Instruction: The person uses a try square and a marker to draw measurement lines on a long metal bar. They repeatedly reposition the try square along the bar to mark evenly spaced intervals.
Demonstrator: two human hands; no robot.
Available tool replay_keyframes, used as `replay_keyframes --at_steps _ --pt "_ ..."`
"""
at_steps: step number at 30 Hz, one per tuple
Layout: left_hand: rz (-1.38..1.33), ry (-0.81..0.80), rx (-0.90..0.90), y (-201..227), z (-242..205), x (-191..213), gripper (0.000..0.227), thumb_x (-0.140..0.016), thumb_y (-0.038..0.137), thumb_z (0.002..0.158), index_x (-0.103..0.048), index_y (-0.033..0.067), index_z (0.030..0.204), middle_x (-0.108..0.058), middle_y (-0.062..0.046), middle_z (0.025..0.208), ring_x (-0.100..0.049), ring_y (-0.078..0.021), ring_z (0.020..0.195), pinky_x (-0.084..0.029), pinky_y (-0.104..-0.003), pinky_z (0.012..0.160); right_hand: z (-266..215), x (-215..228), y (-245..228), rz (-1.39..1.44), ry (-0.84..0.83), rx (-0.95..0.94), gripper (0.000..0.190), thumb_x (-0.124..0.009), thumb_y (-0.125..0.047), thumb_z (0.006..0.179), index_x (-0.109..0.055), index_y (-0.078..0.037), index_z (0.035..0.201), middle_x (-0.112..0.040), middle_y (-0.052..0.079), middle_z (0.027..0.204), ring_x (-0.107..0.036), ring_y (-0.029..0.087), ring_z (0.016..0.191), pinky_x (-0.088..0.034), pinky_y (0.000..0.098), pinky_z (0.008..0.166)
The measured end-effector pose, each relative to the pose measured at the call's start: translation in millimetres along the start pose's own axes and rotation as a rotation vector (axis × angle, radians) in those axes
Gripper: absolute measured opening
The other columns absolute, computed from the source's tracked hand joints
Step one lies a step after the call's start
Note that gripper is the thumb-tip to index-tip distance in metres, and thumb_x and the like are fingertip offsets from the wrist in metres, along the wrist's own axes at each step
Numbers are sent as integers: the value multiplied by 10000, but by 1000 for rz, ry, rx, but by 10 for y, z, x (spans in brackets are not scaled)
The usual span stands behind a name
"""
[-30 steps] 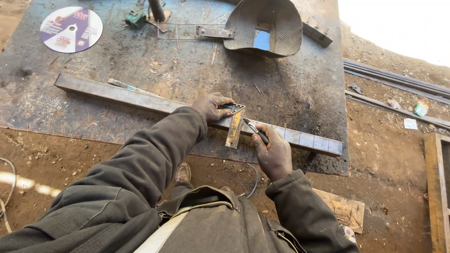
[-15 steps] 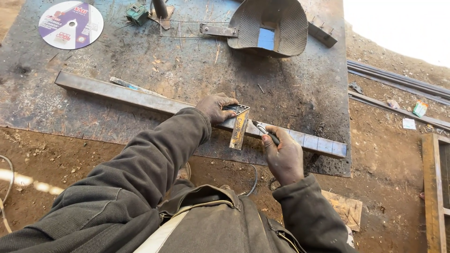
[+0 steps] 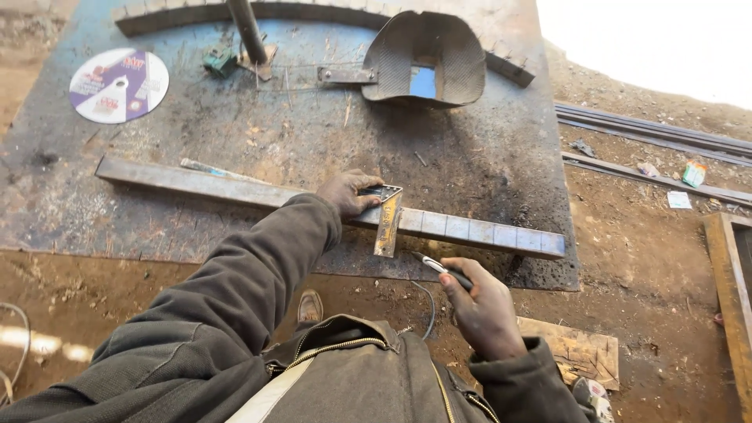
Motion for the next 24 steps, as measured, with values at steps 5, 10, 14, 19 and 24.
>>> replay_keyframes --at_steps 5,10,14,19,24 --pt "-148 21 159 -31 -225 190 504 -677 179 967 -609 330 1443 -569 -26 1468 -585 -216 979 -560 -283 803 -351 268 449 380 128 -72 336 -642 -208 964 -710 -121 1281 -752 80 964 -675 169 790 -591 306 691" --pt "-144 94 123 -403 115 231 530 -746 168 904 -632 339 1393 -415 43 1637 -600 -237 1074 -575 -289 861 -709 270 881 618 226 -113 379 -600 -114 983 -641 -18 1348 -752 147 1024 -695 223 863 -597 319 768" --pt "-166 73 167 -354 33 219 547 -715 221 947 -578 354 1459 -491 27 1583 -625 -212 1076 -575 -272 817 -919 208 1038 726 276 -195 367 -536 -82 1014 -624 4 1360 -739 211 1064 -678 282 869 -555 354 755" --pt "-142 49 37 -276 -78 261 501 -741 220 914 -634 263 1401 -555 69 1532 -499 -203 1394 -374 -259 1196 -1108 -38 852 797 530 -173 347 -555 -85 1023 -617 30 1345 -725 218 1035 -656 281 845 -553 373 749" --pt "-75 -15 60 -111 -348 384 510 -684 277 955 -574 316 1451 -381 34 1643 -400 -226 1476 -332 -285 1240 -1101 -488 350 1025 693 -93 313 -589 -125 1025 -632 38 1288 -708 205 959 -640 245 756 -506 323 634"
Point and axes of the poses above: each hand's wrist, its own z-axis towards the middle knuckle, its own x-axis out of the back of the hand, y = z × x, the point moved 5 cm from there along z, towards the middle knuckle
